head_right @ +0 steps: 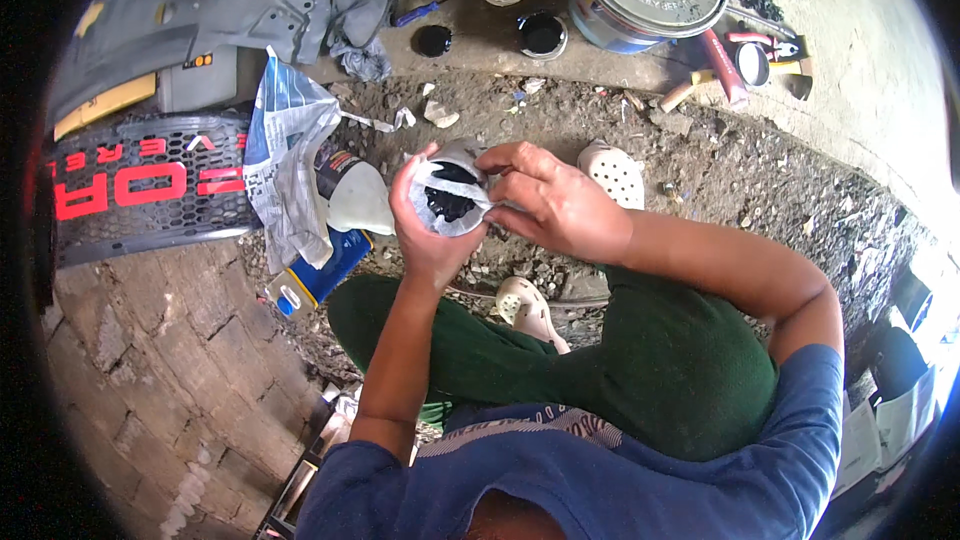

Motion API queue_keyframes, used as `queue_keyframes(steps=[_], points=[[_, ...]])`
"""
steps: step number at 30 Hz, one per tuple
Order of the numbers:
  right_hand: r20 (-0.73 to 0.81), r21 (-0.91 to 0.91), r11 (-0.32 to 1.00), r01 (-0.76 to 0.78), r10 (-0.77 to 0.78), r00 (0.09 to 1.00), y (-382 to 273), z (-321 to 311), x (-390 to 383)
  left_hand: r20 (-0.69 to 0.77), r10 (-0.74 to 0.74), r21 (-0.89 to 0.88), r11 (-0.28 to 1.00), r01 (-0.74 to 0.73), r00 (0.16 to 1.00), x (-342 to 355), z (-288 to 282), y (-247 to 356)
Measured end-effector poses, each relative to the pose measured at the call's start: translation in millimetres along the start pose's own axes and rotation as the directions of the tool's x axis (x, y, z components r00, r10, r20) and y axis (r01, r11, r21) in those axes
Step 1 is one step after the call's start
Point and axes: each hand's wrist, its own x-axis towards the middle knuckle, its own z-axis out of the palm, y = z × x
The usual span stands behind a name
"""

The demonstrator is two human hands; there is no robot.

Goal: The person prepares a spray gun and mixes paint. The person handles a spray gun, cleans a small cup, pours black liquid from a can into the cup, and stirs the mixture with a small stick.

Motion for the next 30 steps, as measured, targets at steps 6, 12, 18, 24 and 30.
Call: queue_keyframes(steps=[6,12,18,24,30], points=[[0.020,0.083,0.996,0.018,-0.019,1.000,-5,10,-2,-0.028,-0.009,-0.017,1.000,0.008,1.000,-11,-6,-4],[0.038,0.059,0.998,0.026,-0.029,0.999,-6,12,-2,-0.030,-0.035,-0.043,0.999,0.033,0.999,-12,-8,-3],[0.006,0.035,0.998,0.044,-0.044,0.999,-5,14,-1,-0.047,-0.043,-0.048,0.998,0.041,0.998,-11,-6,0],[0.003,0.060,0.998,0.036,-0.036,0.999,-2,15,-4,-0.051,-0.036,-0.029,0.999,0.034,0.998,-12,-6,-1],[0.009,0.049,0.998,0.049,-0.049,0.999,-4,15,2,-0.043,-0.056,-0.029,0.998,0.055,0.998,-13,-11,-5]])
